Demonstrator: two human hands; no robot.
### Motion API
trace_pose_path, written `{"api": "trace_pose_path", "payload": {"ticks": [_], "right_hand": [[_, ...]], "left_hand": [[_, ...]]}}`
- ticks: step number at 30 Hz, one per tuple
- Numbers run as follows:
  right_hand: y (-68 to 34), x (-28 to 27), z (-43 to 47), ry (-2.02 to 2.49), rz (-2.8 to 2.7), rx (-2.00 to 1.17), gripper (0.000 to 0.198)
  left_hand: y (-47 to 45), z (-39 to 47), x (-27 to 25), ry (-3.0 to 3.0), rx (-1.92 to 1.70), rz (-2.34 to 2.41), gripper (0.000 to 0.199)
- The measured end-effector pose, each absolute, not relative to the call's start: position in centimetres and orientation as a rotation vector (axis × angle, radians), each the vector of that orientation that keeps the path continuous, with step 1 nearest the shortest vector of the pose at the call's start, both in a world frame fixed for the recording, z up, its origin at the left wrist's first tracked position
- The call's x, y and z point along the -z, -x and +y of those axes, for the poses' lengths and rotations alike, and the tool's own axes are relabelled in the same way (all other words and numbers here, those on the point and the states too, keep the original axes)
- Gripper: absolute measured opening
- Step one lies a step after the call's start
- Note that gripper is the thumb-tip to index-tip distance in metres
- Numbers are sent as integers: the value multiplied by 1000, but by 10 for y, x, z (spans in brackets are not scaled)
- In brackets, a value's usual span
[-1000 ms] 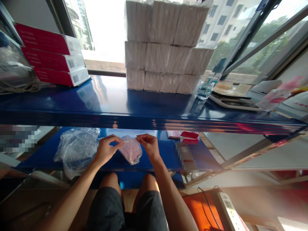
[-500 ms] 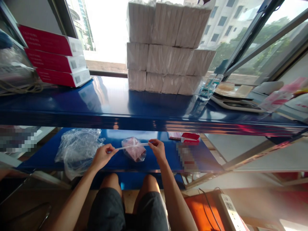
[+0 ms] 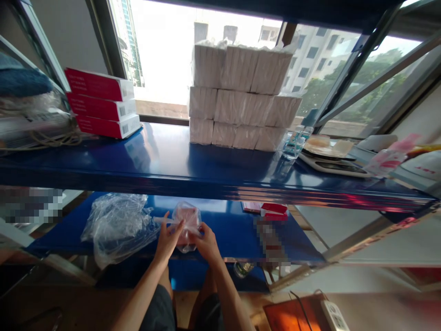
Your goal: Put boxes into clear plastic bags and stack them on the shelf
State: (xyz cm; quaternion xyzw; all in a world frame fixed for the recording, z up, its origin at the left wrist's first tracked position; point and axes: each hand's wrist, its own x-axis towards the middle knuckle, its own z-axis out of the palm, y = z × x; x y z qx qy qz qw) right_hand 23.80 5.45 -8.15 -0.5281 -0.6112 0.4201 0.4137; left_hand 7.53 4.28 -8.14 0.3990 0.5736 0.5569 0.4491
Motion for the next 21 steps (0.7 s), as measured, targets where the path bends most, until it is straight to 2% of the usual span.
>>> {"api": "trace_pose_path", "payload": {"ticks": [3,5,15,18,20,21], "right_hand": [[-237,60,38,1029,-1487,-1253,37],[-238,41,26,926,-1472,-1333,42],[-231,-54,-33,727,-1577,-1260,51],[-227,-88,-49,668,-1600,-1158,79],[-224,-115,-51,625,-1607,-1047,93],[-222,-129,-49,609,-1620,-970,93]], "left_hand": [[-71,35,60,-1065,-1480,1312,52],[-66,27,40,-1141,-1507,1210,48],[-47,-50,-55,-1418,-1792,1274,33],[-44,-58,-98,-1401,-1947,1233,38],[-42,-52,-134,-1386,-2084,1194,52],[-41,-46,-153,-1405,-2148,1150,61]]}}
